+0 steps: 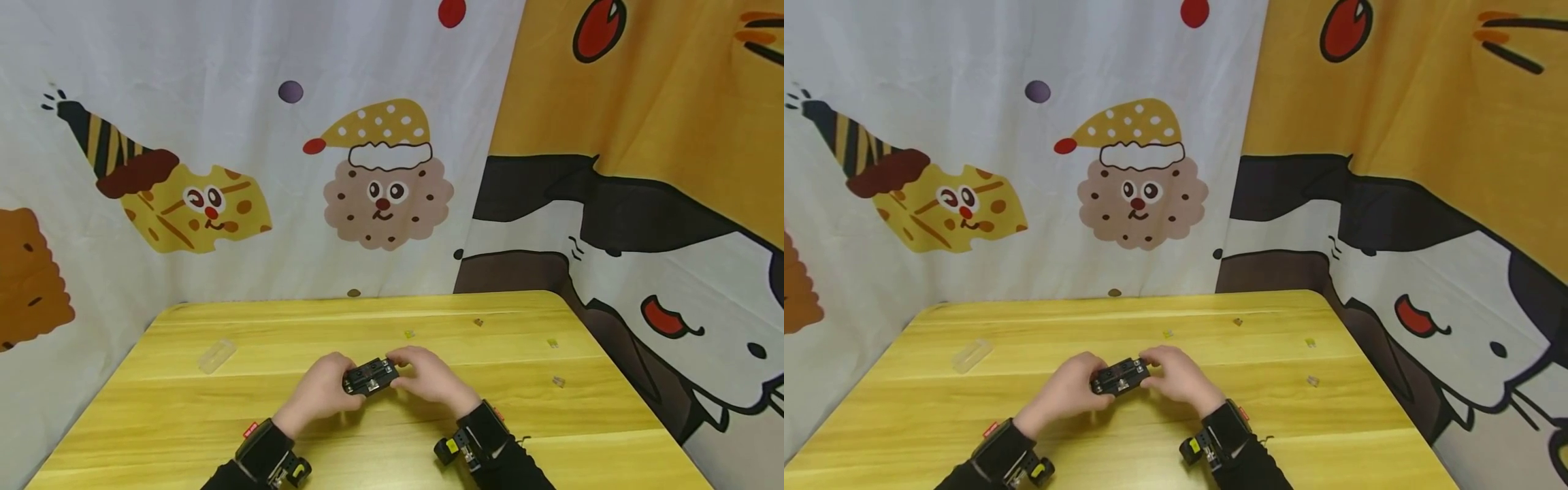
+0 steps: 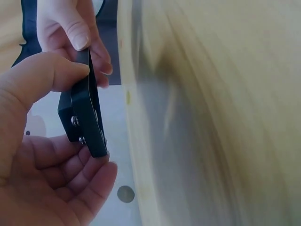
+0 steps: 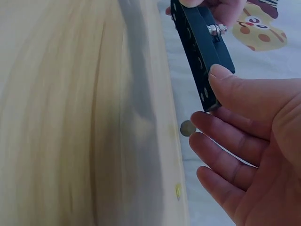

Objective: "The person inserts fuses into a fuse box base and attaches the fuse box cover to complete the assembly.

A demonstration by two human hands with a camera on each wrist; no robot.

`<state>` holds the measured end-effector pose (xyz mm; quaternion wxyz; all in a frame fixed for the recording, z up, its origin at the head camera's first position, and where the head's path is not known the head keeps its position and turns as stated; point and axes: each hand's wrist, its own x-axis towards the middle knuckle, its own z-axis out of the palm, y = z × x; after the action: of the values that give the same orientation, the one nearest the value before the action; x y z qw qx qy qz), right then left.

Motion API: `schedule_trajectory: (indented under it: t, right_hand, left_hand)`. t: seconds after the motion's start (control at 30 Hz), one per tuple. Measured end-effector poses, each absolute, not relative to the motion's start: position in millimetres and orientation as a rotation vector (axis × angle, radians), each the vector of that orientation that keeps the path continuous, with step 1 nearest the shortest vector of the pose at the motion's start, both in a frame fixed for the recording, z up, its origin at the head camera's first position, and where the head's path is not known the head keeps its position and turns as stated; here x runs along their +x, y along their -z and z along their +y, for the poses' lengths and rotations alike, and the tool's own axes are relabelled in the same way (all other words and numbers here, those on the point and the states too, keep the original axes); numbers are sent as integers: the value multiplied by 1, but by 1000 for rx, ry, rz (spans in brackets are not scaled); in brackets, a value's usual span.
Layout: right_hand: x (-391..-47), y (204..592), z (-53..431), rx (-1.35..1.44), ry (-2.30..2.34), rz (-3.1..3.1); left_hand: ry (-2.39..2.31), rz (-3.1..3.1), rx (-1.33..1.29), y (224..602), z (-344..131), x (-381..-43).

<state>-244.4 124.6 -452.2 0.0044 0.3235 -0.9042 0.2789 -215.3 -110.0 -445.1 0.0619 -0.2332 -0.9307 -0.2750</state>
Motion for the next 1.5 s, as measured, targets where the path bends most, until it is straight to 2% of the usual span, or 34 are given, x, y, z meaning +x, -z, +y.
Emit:
schedule_trajectory:
  t: [0.97, 1.5]
  right_hand:
    - [-254, 457, 152, 939, -725, -2997]
    - [-258, 457, 150, 949, -596, -3003]
  left_hand:
    - [620, -2839, -1063, 455, -83, -251]
    - [614, -2873, -1063, 460, -78, -257]
